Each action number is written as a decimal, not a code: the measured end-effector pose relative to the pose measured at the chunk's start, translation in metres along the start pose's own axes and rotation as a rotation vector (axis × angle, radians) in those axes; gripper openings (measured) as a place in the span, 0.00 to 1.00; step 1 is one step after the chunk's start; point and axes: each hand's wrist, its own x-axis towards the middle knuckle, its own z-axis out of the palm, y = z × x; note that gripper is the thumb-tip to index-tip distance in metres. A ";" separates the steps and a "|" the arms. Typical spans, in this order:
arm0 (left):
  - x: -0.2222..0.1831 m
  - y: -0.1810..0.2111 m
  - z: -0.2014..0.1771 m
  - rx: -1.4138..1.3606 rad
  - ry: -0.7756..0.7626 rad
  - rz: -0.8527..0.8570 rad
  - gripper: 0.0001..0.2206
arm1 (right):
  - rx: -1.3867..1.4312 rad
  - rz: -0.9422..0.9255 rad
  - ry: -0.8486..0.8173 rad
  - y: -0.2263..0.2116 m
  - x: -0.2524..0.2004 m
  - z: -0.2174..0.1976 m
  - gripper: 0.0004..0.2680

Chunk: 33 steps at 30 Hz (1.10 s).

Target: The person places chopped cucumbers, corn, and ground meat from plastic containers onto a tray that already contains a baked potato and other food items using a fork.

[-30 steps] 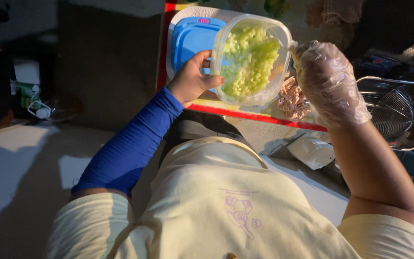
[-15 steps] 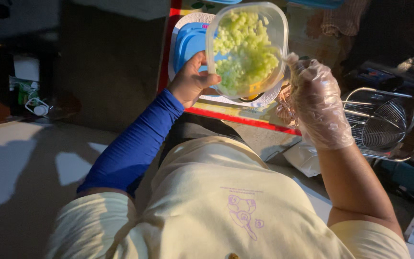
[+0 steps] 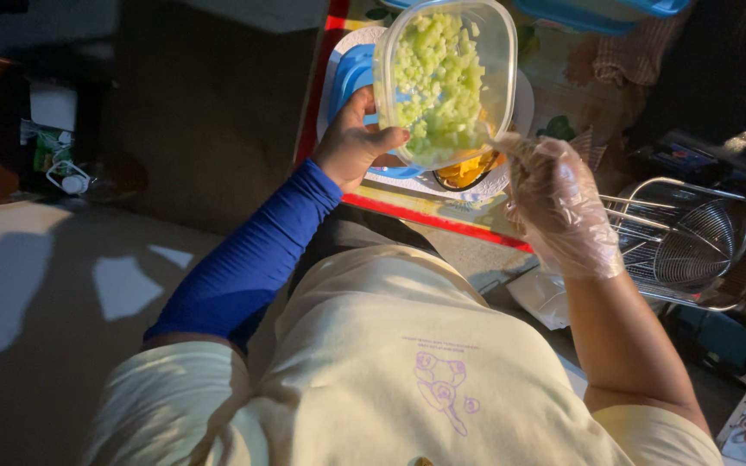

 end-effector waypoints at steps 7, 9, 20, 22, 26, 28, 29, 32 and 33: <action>0.007 -0.016 0.005 0.023 0.025 -0.061 0.32 | 0.030 -0.272 0.026 0.018 0.002 0.016 0.08; 0.008 -0.021 0.008 0.040 0.010 -0.020 0.32 | 0.066 -0.220 0.009 0.022 0.004 0.020 0.08; 0.001 -0.023 0.008 0.027 -0.015 -0.032 0.33 | 0.399 0.144 -0.203 0.033 0.010 0.022 0.10; 0.002 -0.026 0.007 0.055 -0.017 -0.003 0.33 | 0.396 0.164 -0.203 0.029 0.010 0.018 0.09; 0.001 -0.029 0.002 0.038 -0.017 -0.006 0.32 | 0.532 0.269 -0.189 0.022 0.011 0.014 0.09; 0.000 -0.030 0.000 0.032 -0.014 -0.004 0.32 | 0.520 0.262 -0.176 0.023 0.010 0.011 0.09; 0.000 -0.030 -0.001 0.033 -0.015 -0.006 0.32 | 0.510 0.254 -0.158 0.024 0.010 0.011 0.09; 0.000 -0.031 -0.007 0.023 -0.007 -0.024 0.30 | 0.617 0.257 -0.168 0.031 0.014 0.010 0.09; 0.000 -0.032 -0.011 0.033 0.010 -0.022 0.29 | 0.620 0.263 -0.168 0.035 0.013 0.012 0.09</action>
